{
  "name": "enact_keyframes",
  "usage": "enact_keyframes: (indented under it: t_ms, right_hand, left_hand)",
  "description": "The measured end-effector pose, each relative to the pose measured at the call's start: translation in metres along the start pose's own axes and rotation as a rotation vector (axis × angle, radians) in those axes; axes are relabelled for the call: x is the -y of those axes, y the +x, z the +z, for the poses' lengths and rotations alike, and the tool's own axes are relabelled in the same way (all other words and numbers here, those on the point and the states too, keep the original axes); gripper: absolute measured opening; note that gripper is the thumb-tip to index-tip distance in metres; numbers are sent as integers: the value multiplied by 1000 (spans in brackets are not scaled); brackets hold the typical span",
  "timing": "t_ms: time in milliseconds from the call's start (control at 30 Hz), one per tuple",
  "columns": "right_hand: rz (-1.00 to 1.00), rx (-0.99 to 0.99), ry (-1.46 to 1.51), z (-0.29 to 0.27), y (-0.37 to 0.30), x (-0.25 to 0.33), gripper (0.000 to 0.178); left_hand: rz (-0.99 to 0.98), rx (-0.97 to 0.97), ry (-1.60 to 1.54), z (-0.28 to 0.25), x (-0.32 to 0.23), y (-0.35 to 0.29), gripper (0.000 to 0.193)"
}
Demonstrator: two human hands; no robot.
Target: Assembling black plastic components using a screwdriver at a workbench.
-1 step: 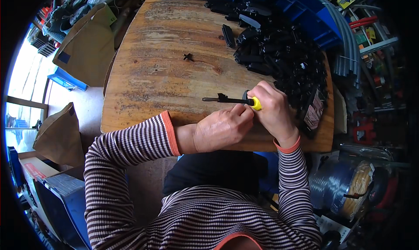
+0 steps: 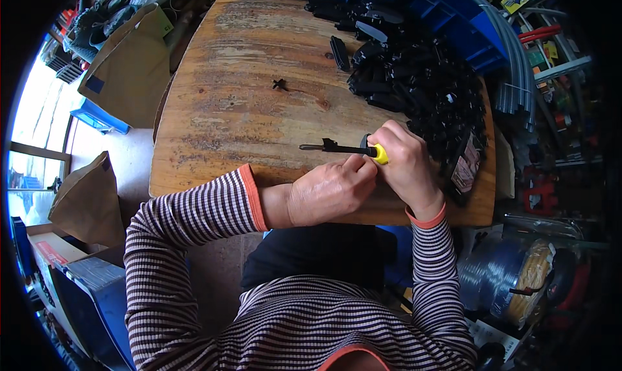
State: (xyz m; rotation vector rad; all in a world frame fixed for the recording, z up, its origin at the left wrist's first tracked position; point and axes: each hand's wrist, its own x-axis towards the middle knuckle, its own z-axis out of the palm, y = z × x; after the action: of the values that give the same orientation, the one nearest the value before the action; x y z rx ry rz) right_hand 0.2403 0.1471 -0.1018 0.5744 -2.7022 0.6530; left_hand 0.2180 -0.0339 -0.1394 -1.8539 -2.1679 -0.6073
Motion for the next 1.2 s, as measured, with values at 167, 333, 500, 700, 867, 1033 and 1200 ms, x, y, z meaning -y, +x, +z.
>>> enact_keyframes:
  t_ms: [167, 333, 500, 700, 867, 1033, 1200]
  right_hand:
    - [47, 113, 23, -14, 8, -5, 15]
    - [180, -352, 558, -31, 29, -1, 14]
    - [190, -440, 860, 18, 42, 7, 15]
    - [426, -529, 410, -42, 3, -30, 18]
    - [452, -100, -199, -24, -14, -63, 18]
    - [454, -100, -203, -20, -16, -73, 21]
    - [627, 107, 20, -33, -3, -65, 22]
  left_hand:
    - [6, 49, 57, -3, -2, -2, 37]
    - [25, 81, 105, -6, 1, 2, 45]
    - [-21, 171, 42, -8, 0, 1, 50]
    - [139, -99, 30, -2, 27, 19, 42]
    - [-164, -45, -200, -4, 67, 30, 36]
    - [-529, -196, -272, -18, 106, 48, 35]
    - [-277, -353, 146, -10, 179, 52, 24]
